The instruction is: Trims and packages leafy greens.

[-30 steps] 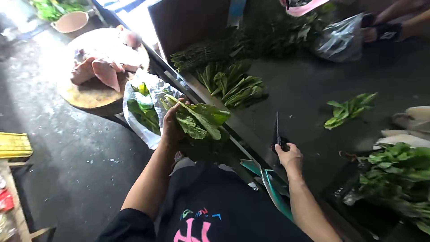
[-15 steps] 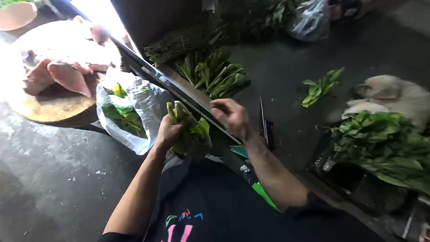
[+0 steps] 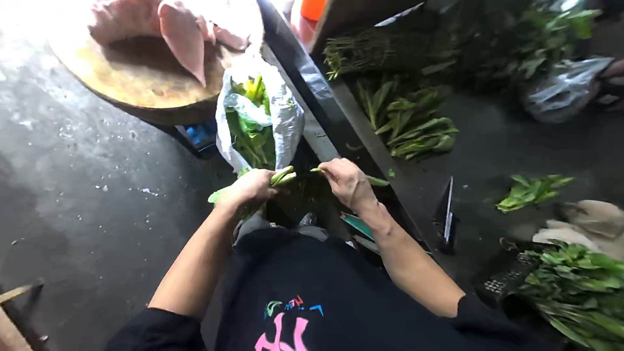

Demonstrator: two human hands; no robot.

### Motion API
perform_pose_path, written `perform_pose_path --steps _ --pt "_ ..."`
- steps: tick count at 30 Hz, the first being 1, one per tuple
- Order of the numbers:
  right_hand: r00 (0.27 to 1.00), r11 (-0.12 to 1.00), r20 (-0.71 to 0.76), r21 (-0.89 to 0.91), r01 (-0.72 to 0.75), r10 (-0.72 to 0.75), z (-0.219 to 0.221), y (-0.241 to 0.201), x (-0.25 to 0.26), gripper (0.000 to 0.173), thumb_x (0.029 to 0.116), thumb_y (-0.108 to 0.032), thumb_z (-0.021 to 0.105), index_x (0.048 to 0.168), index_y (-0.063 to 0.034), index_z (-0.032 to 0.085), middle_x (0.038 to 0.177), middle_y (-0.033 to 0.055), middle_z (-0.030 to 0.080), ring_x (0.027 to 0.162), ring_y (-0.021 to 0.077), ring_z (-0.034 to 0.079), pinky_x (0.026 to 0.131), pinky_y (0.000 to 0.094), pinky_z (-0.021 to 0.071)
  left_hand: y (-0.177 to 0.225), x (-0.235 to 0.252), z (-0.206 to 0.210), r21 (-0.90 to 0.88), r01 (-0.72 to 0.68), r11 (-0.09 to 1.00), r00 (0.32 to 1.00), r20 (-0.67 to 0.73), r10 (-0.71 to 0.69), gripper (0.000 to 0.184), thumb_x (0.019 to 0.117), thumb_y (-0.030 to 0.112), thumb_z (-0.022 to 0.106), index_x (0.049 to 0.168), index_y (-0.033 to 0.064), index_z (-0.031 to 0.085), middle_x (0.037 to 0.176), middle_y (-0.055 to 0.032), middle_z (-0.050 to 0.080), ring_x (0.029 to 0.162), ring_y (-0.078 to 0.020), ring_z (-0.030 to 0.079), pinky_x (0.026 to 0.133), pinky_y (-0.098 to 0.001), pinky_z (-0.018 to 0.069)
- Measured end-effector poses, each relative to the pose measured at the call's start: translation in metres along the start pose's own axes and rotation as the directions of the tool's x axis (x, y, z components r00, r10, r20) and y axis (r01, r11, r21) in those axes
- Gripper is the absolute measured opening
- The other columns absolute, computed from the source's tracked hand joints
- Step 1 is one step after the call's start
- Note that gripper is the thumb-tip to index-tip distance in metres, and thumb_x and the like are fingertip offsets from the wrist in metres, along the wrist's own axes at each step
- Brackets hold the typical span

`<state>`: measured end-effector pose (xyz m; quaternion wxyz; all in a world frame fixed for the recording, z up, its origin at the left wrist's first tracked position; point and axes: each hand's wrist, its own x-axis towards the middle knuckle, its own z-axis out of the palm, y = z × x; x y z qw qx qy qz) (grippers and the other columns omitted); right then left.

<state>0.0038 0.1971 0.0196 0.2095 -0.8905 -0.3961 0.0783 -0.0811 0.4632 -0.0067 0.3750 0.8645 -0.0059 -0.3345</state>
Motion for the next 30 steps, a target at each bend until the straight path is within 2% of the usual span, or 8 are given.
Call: perform_pose_path --steps 5,9,13,17,21,25,27,30 --pt "0.975 0.917 -0.003 0.340 -0.208 0.222 -0.009 -0.041 0.053 0.020 0.1039 -0.018 0.060 0.115 -0.0074 0.073 0.104 0.0058 0.074 0.093 0.0122 0.071 0.088 0.0340 0.0595 -0.075 -0.073 -0.020 -0.481 0.054 0.875 0.994 -0.062 -0.095 0.030 0.0893 0.037 0.078 0.106 0.0126 0.075 0.090 -0.0031 0.074 0.082 -0.0163 0.070 0.080 -0.0437 0.0590" --pt "0.984 0.802 0.056 0.573 -0.168 0.167 -0.007 -0.069 0.102 0.022 0.1054 -0.018 0.057 0.119 -0.0070 0.071 0.100 0.0019 0.076 0.090 0.0080 0.072 0.085 0.0295 0.0617 -0.103 -0.111 -0.011 -0.871 -0.231 0.434 0.951 -0.296 -0.087 0.031 0.0916 0.028 0.068 0.116 0.0089 0.069 0.093 -0.0056 0.074 0.079 -0.0142 0.071 0.071 -0.0317 0.0610" --pt "0.987 0.747 0.021 0.650 -0.135 0.160 0.020 -0.082 0.154 0.024 0.1058 -0.020 0.057 0.122 -0.0076 0.071 0.100 0.0020 0.076 0.090 0.0090 0.073 0.085 0.0291 0.0616 -0.108 -0.113 -0.002 -0.845 -0.535 0.006 0.844 -0.534 -0.054 0.045 0.1057 0.042 0.051 0.132 0.0067 0.064 0.120 -0.0135 0.072 0.111 -0.0254 0.070 0.098 -0.0427 0.0579" --pt "0.967 0.832 0.019 0.506 -0.227 0.253 0.035 -0.065 0.172 0.044 0.1028 -0.033 0.062 0.139 -0.0076 0.060 0.125 0.0115 0.069 0.110 0.0165 0.069 0.097 0.0346 0.0567 -0.095 -0.110 -0.001 -0.802 -0.578 -0.153 0.816 -0.566 -0.116 0.048 0.1067 0.045 0.046 0.135 0.0104 0.063 0.128 -0.0127 0.069 0.118 -0.0263 0.068 0.101 -0.0437 0.0562" --pt "0.967 0.887 -0.001 0.398 -0.235 0.257 0.020 -0.028 0.126 0.041 0.1040 -0.034 0.059 0.136 -0.0088 0.062 0.125 0.0119 0.068 0.111 0.0164 0.068 0.098 0.0355 0.0563 -0.088 -0.104 0.008 -0.771 -0.593 -0.232 0.804 -0.585 -0.112 0.053 0.1086 0.048 0.038 0.137 0.0101 0.061 0.129 -0.0135 0.069 0.118 -0.0269 0.068 0.100 -0.0444 0.0571" --pt "0.893 0.883 -0.015 0.161 -0.441 0.449 0.002 0.045 0.028 0.040 0.1046 -0.029 0.058 0.136 -0.0046 0.061 0.131 0.0209 0.064 0.118 0.0336 0.065 0.103 0.0531 0.0521 -0.070 -0.088 0.016 -0.824 -0.563 -0.059 0.814 -0.541 -0.213 0.042 0.1045 0.042 0.055 0.135 0.0137 0.062 0.104 -0.0044 0.074 0.093 -0.0148 0.072 0.084 -0.0348 0.0623" --pt "0.812 0.812 -0.041 0.085 -0.577 0.582 -0.012 0.073 -0.025 0.039 0.1038 -0.025 0.060 0.135 -0.0012 0.062 0.130 0.0248 0.063 0.120 0.0376 0.064 0.104 0.0544 0.0507 -0.064 -0.080 0.019 -0.844 -0.472 0.254 0.797 -0.532 -0.287 0.038 0.1027 0.041 0.058 0.131 0.0155 0.063 0.087 0.0011 0.070 0.077 -0.0101 0.069 0.074 -0.0317 0.0614" --pt "0.600 0.612 -0.129 0.086 -0.786 0.789 -0.046 0.109 -0.112 0.037 0.1016 -0.021 0.061 0.132 0.0003 0.064 0.129 0.0246 0.064 0.120 0.0362 0.063 0.107 0.0502 0.0499 -0.042 -0.057 0.027 -0.689 -0.169 0.705 0.783 -0.528 -0.329 0.059 0.0932 0.057 0.061 0.133 0.0138 0.062 0.092 -0.0026 0.072 0.079 -0.0139 0.069 0.075 -0.0391 0.0613"
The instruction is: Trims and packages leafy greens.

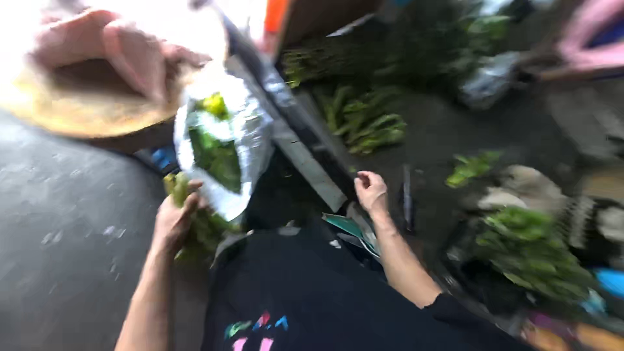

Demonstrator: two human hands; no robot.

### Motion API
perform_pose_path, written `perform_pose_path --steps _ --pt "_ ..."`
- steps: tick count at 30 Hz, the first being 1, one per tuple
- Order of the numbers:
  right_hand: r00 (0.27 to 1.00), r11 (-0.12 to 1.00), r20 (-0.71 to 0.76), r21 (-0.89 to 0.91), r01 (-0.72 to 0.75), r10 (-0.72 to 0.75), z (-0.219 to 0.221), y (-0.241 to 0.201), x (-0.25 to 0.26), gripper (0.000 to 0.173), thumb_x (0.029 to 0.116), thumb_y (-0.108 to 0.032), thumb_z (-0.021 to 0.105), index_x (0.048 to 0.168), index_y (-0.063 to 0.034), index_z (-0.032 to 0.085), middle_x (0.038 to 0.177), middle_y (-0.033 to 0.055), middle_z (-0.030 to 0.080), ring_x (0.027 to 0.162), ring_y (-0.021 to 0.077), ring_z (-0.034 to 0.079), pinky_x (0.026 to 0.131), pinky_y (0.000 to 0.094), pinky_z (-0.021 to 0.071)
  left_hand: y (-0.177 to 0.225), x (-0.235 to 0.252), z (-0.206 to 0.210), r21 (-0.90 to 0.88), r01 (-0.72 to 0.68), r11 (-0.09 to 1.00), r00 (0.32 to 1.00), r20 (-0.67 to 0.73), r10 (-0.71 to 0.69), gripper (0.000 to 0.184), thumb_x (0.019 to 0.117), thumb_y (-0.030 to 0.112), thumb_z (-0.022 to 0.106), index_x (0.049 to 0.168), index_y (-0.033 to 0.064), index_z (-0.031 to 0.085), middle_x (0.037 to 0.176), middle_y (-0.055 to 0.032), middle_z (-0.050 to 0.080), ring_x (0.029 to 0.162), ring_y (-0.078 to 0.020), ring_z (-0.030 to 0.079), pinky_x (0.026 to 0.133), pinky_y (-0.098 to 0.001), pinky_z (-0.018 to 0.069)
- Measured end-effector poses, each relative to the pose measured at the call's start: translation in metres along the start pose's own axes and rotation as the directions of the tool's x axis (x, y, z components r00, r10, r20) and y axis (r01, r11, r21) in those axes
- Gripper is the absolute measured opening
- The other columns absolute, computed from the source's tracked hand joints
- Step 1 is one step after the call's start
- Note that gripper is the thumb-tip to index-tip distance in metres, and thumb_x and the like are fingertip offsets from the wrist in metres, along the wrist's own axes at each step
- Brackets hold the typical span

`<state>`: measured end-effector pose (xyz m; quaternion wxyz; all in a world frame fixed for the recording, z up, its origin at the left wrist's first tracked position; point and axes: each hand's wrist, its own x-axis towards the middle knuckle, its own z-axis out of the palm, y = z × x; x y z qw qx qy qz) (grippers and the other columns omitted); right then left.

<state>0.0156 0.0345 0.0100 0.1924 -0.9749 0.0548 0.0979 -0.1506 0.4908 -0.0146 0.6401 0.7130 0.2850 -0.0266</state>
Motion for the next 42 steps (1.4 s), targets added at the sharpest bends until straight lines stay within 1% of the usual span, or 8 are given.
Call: perform_pose_path --steps 3,7,14,17,25,31,37,42 --pt "0.967 0.975 -0.126 0.037 -0.219 0.222 -0.034 0.082 -0.013 0.036 0.1013 -0.020 0.061 0.132 -0.0010 0.065 0.133 0.0236 0.062 0.124 0.0360 0.061 0.107 0.0508 0.0484 0.007 -0.001 0.037 0.284 -0.130 0.950 0.991 0.069 0.115 0.066 0.0996 0.058 0.039 0.130 0.0036 0.061 0.090 -0.0039 0.071 0.076 -0.0109 0.067 0.074 -0.0380 0.0584" --pt "0.899 0.925 -0.220 0.116 -0.361 0.379 -0.042 0.163 -0.020 0.043 0.0979 -0.021 0.066 0.135 -0.0011 0.062 0.139 0.0258 0.058 0.131 0.0405 0.055 0.110 0.0536 0.0446 0.019 -0.024 0.092 0.026 -0.048 0.999 0.986 0.160 0.043 0.075 0.1084 0.055 0.007 0.121 0.0054 0.062 0.073 0.0042 0.070 0.060 -0.0055 0.067 0.055 -0.0258 0.0594" --pt "0.873 0.885 -0.183 0.218 -0.412 0.452 -0.023 0.238 -0.008 0.064 0.0913 -0.019 0.073 0.149 -0.0030 0.048 0.143 0.0313 0.051 0.130 0.0483 0.053 0.106 0.0617 0.0461 0.086 -0.054 0.161 0.123 -0.022 0.992 0.970 0.242 -0.009 0.067 0.1102 0.049 0.014 0.128 0.0056 0.062 0.081 -0.0020 0.070 0.069 -0.0129 0.068 0.066 -0.0334 0.0609" --pt "0.866 0.866 -0.169 0.273 -0.418 0.471 -0.030 0.238 -0.006 0.070 0.0893 -0.015 0.072 0.151 0.0010 0.043 0.139 0.0305 0.056 0.128 0.0459 0.057 0.106 0.0615 0.0462 0.093 -0.050 0.163 0.362 -0.146 0.921 0.965 0.255 0.053 0.042 0.1044 0.041 0.047 0.121 0.0091 0.068 0.086 0.0008 0.069 0.073 -0.0082 0.065 0.071 -0.0324 0.0573" --pt "0.997 0.924 -0.063 0.376 0.074 -0.054 -0.051 0.087 -0.047 0.050 0.1002 -0.014 0.054 0.146 0.0030 0.047 0.110 0.0280 0.068 0.094 0.0396 0.069 0.085 0.0582 0.0552 0.067 -0.040 0.142 0.514 -0.106 0.852 0.969 0.244 -0.027 0.026 0.0984 0.029 0.064 0.113 0.0075 0.066 0.096 -0.0071 0.071 0.089 -0.0174 0.069 0.086 -0.0455 0.0562" --pt "0.890 0.737 0.305 0.674 0.050 -0.338 0.011 -0.078 -0.065 0.048 0.0920 -0.028 0.067 0.132 -0.0033 0.058 0.103 0.0087 0.070 0.087 0.0173 0.068 0.080 0.0385 0.0590 0.053 -0.010 0.116 0.175 -0.053 0.983 0.982 0.187 0.020 0.033 0.1028 0.037 0.059 0.116 0.0071 0.066 0.092 -0.0019 0.074 0.085 -0.0110 0.071 0.084 -0.0358 0.0590" --pt "0.841 0.787 0.393 0.614 0.063 -0.373 0.067 -0.193 -0.084 0.050 0.0830 -0.037 0.083 0.120 -0.0062 0.069 0.112 0.0082 0.069 0.098 0.0130 0.066 0.091 0.0346 0.0556 0.051 0.020 0.094 -0.315 0.161 0.935 0.987 0.060 -0.150 0.041 0.1106 0.036 0.043 0.110 -0.0004 0.062 0.079 -0.0063 0.069 0.071 -0.0143 0.068 0.071 -0.0344 0.0602" --pt "0.909 0.794 0.373 0.601 -0.085 -0.185 0.097 -0.223 -0.089 0.029 0.0855 -0.023 0.078 0.109 -0.0077 0.072 0.096 0.0036 0.074 0.089 0.0102 0.070 0.084 0.0340 0.0589 0.038 0.038 0.076 -0.366 0.195 0.910 0.980 0.103 -0.169 0.038 0.1034 0.037 0.061 0.122 0.0030 0.060 0.090 -0.0100 0.068 0.078 -0.0179 0.068 0.075 -0.0375 0.0595"
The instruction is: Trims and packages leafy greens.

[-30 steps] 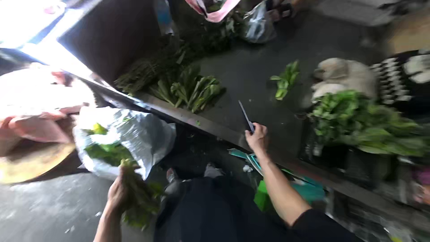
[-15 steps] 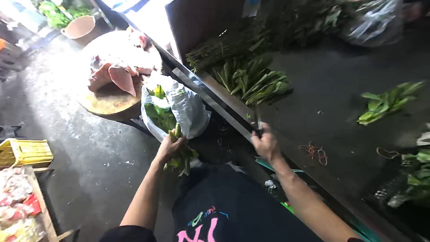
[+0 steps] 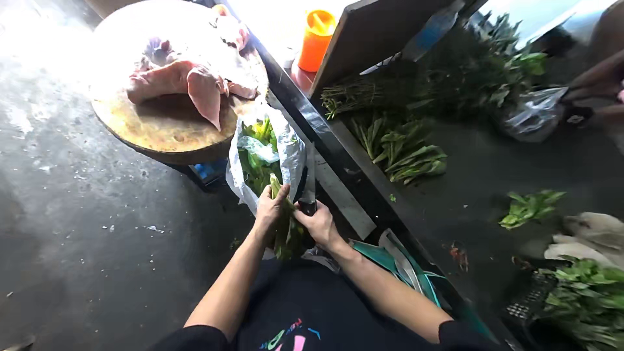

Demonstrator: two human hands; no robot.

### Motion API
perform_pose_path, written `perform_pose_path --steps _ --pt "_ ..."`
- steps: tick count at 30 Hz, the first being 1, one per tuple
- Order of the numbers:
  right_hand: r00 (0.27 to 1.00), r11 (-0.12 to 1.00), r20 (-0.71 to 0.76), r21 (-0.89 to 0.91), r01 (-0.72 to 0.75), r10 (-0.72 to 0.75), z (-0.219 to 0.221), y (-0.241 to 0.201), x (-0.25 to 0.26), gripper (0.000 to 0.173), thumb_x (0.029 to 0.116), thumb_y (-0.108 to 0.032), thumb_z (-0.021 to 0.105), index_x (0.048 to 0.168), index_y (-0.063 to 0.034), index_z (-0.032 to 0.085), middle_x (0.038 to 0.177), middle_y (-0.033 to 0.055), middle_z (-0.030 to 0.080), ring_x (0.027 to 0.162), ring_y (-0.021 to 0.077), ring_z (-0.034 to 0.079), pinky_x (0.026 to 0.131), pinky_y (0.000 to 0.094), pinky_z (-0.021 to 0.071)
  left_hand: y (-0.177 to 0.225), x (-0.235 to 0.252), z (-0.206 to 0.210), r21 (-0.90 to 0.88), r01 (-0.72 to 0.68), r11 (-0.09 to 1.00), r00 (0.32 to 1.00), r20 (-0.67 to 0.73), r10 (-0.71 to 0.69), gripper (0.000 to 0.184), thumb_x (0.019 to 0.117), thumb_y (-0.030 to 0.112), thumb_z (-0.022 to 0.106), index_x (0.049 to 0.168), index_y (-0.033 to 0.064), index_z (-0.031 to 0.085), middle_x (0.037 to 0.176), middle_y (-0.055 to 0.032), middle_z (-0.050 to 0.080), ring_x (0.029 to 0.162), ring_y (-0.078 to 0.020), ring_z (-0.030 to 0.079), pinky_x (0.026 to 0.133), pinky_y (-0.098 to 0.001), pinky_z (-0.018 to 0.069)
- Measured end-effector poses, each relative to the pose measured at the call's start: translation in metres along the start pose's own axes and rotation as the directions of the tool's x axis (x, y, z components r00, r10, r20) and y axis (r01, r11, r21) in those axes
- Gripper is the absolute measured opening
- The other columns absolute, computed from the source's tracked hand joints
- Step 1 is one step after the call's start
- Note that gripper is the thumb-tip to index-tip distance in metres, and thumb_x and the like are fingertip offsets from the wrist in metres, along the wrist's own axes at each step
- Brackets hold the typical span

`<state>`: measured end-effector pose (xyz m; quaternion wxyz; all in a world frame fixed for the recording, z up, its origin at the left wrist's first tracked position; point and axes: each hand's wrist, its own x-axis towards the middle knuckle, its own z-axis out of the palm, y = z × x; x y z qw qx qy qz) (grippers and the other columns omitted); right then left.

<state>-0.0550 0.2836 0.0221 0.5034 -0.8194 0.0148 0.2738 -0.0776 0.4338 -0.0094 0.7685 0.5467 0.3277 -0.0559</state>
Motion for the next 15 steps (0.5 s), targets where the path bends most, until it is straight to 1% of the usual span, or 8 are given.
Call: perform_pose_path --steps 1,3,5,8,9,12,14,15 --pt "0.999 0.998 -0.032 0.062 -0.027 0.029 0.006 -0.001 0.002 0.027 0.0857 -0.021 0.079 0.108 -0.0070 0.073 0.095 0.0043 0.074 0.087 0.0110 0.070 0.081 0.0339 0.0597 0.003 0.000 -0.003 -0.001 0.003 1.000 1.000 0.007 -0.003 0.039 0.1019 0.036 0.063 0.124 0.0043 0.059 0.094 -0.0105 0.068 0.081 -0.0179 0.068 0.076 -0.0379 0.0591" --pt "0.995 0.982 -0.067 0.177 -0.064 0.077 0.015 -0.005 0.006 0.025 0.0864 -0.017 0.079 0.107 -0.0041 0.072 0.092 0.0069 0.073 0.078 0.0137 0.070 0.073 0.0331 0.0607 0.007 0.003 -0.008 0.004 0.005 1.000 1.000 0.017 -0.005 0.041 0.1002 0.035 0.066 0.127 0.0052 0.057 0.096 -0.0106 0.069 0.083 -0.0177 0.068 0.078 -0.0380 0.0591" --pt "0.991 0.972 -0.080 0.214 -0.092 0.111 0.020 -0.011 0.009 0.024 0.0867 -0.015 0.079 0.106 -0.0025 0.072 0.089 0.0083 0.072 0.073 0.0150 0.069 0.070 0.0329 0.0605 0.005 0.011 -0.014 0.012 0.015 1.000 1.000 0.026 -0.015 0.043 0.0998 0.038 0.066 0.127 0.0061 0.058 0.096 -0.0106 0.069 0.083 -0.0183 0.068 0.078 -0.0388 0.0587" --pt "0.986 0.980 -0.087 0.156 -0.124 0.139 0.027 -0.019 0.013 0.021 0.0885 -0.013 0.078 0.105 -0.0024 0.072 0.086 0.0084 0.072 0.072 0.0149 0.069 0.070 0.0329 0.0605 -0.002 0.023 -0.022 0.011 0.005 1.000 0.998 0.066 -0.006 0.047 0.0985 0.045 0.066 0.125 0.0070 0.059 0.095 -0.0114 0.070 0.082 -0.0208 0.069 0.077 -0.0422 0.0592" --pt "0.984 0.981 -0.087 0.131 -0.143 0.155 0.029 -0.021 0.015 0.021 0.0891 -0.014 0.079 0.106 -0.0026 0.072 0.086 0.0088 0.072 0.072 0.0154 0.069 0.070 0.0335 0.0606 -0.004 0.025 -0.023 0.019 -0.016 1.000 0.996 0.083 0.014 0.048 0.0977 0.045 0.067 0.126 0.0081 0.060 0.096 -0.0110 0.071 0.083 -0.0210 0.070 0.078 -0.0428 0.0597" --pt "0.979 0.979 -0.090 0.107 -0.174 0.183 0.034 -0.020 0.018 0.025 0.0896 -0.017 0.079 0.109 -0.0033 0.071 0.090 0.0104 0.072 0.074 0.0179 0.070 0.071 0.0369 0.0614 -0.007 0.026 -0.028 0.040 -0.116 0.992 0.986 0.128 0.110 0.040 0.0996 0.039 0.066 0.126 0.0098 0.058 0.094 -0.0080 0.072 0.080 -0.0187 0.071 0.075 -0.0400 0.0607" --pt "0.983 0.987 -0.104 0.058 -0.147 0.152 0.034 -0.017 0.021 0.028 0.0913 -0.022 0.079 0.112 -0.0053 0.070 0.092 0.0101 0.073 0.076 0.0186 0.071 0.073 0.0392 0.0621 -0.006 0.030 -0.032 0.054 -0.176 0.983 0.974 0.152 0.166 0.034 0.1028 0.034 0.062 0.125 0.0089 0.058 0.090 -0.0072 0.074 0.078 -0.0177 0.072 0.074 -0.0382 0.0614" --pt "0.986 0.993 -0.117 -0.005 -0.122 0.120 0.032 -0.016 0.021 0.028 0.0924 -0.026 0.077 0.113 -0.0072 0.071 0.092 0.0093 0.073 0.077 0.0186 0.071 0.074 0.0406 0.0613 -0.005 0.033 -0.036 0.108 -0.198 0.974 0.971 0.155 0.181 0.032 0.1033 0.034 0.061 0.124 0.0091 0.058 0.088 -0.0066 0.073 0.076 -0.0170 0.071 0.072 -0.0381 0.0610"
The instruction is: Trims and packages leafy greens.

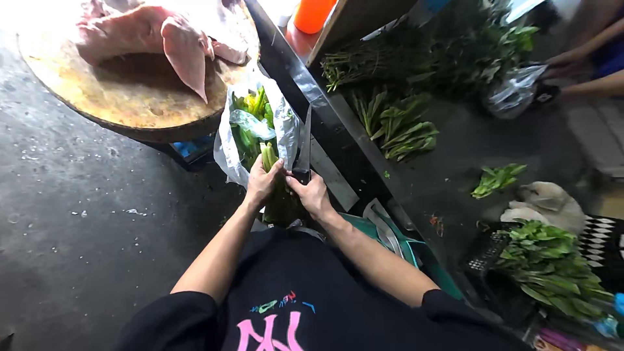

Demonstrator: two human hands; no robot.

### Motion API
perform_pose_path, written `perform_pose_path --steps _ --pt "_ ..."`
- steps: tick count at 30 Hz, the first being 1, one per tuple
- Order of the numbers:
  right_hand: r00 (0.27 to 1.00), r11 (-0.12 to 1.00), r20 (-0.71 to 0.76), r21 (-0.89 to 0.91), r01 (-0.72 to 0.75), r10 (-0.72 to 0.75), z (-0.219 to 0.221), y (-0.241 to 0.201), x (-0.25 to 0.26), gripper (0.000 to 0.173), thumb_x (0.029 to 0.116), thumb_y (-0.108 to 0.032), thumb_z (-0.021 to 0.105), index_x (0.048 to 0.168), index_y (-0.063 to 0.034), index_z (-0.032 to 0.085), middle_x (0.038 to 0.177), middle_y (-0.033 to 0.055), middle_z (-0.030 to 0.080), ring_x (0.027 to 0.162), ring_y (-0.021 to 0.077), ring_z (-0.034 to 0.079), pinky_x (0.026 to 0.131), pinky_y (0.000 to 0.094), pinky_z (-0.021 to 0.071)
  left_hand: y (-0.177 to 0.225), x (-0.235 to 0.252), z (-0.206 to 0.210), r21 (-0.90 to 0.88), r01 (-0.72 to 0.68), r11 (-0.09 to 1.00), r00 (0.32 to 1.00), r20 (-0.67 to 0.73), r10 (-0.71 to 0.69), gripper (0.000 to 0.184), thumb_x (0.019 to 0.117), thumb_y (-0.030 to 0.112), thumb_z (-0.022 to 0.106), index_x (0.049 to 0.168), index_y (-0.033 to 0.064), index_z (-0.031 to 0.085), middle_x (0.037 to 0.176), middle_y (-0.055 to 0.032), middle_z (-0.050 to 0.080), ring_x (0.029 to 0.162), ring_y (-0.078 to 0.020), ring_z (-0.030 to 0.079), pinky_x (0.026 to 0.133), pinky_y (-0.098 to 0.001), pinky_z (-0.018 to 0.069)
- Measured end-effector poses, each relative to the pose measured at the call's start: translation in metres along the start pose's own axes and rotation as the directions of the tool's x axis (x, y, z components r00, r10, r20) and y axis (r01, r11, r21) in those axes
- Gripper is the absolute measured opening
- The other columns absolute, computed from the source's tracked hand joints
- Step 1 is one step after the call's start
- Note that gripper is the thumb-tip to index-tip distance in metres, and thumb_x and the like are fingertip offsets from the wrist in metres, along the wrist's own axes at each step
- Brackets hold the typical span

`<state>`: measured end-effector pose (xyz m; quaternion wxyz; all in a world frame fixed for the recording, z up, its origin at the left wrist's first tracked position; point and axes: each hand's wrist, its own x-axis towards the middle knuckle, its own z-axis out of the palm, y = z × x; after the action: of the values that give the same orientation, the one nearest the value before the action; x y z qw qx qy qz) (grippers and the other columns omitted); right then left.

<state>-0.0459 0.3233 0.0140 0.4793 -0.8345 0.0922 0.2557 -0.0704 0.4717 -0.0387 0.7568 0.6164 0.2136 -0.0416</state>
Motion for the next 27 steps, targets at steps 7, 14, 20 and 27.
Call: perform_pose_path --steps 7,14,20,27 --pt "0.974 0.816 0.151 -0.533 0.222 -0.167 -0.020 0.005 0.014 0.035 0.0983 -0.035 0.068 0.120 -0.0078 0.065 0.095 0.0142 0.071 0.086 0.0302 0.071 0.077 0.0545 0.0574 0.003 0.005 -0.042 0.584 0.070 0.809 0.984 0.093 -0.152 0.045 0.0909 0.052 0.074 0.107 0.0106 0.066 0.085 -0.0117 0.066 0.078 -0.0276 0.066 0.073 -0.0558 0.0538" --pt "0.808 0.693 0.222 -0.423 0.584 -0.545 0.008 -0.020 -0.002 0.031 0.0906 -0.030 0.073 0.110 -0.0069 0.067 0.089 0.0087 0.069 0.076 0.0228 0.070 0.065 0.0460 0.0594 0.005 0.000 -0.060 0.735 -0.022 0.678 0.977 0.159 -0.140 0.032 0.0946 0.038 0.070 0.105 0.0071 0.068 0.088 -0.0148 0.069 0.084 -0.0315 0.068 0.076 -0.0593 0.0530" --pt "0.937 0.801 0.273 -0.497 0.332 -0.219 0.013 0.024 0.032 0.032 0.0949 -0.027 0.070 0.118 -0.0053 0.064 0.099 0.0170 0.071 0.090 0.0339 0.072 0.079 0.0572 0.0580 0.023 -0.003 -0.064 0.700 0.032 0.714 0.966 0.162 -0.202 0.026 0.0974 0.033 0.067 0.100 0.0066 0.068 0.080 -0.0121 0.065 0.074 -0.0283 0.064 0.068 -0.0552 0.0515" --pt "0.936 0.791 0.232 -0.607 -0.074 0.266 -0.041 0.077 0.038 0.044 0.1039 -0.039 0.058 0.131 -0.0055 0.062 0.109 0.0229 0.070 0.104 0.0386 0.069 0.092 0.0596 0.0525 0.035 -0.010 -0.064 0.723 -0.013 0.691 0.952 0.220 -0.212 0.018 0.0963 0.028 0.068 0.099 0.0104 0.067 0.073 -0.0082 0.063 0.063 -0.0237 0.061 0.059 -0.0490 0.0505"
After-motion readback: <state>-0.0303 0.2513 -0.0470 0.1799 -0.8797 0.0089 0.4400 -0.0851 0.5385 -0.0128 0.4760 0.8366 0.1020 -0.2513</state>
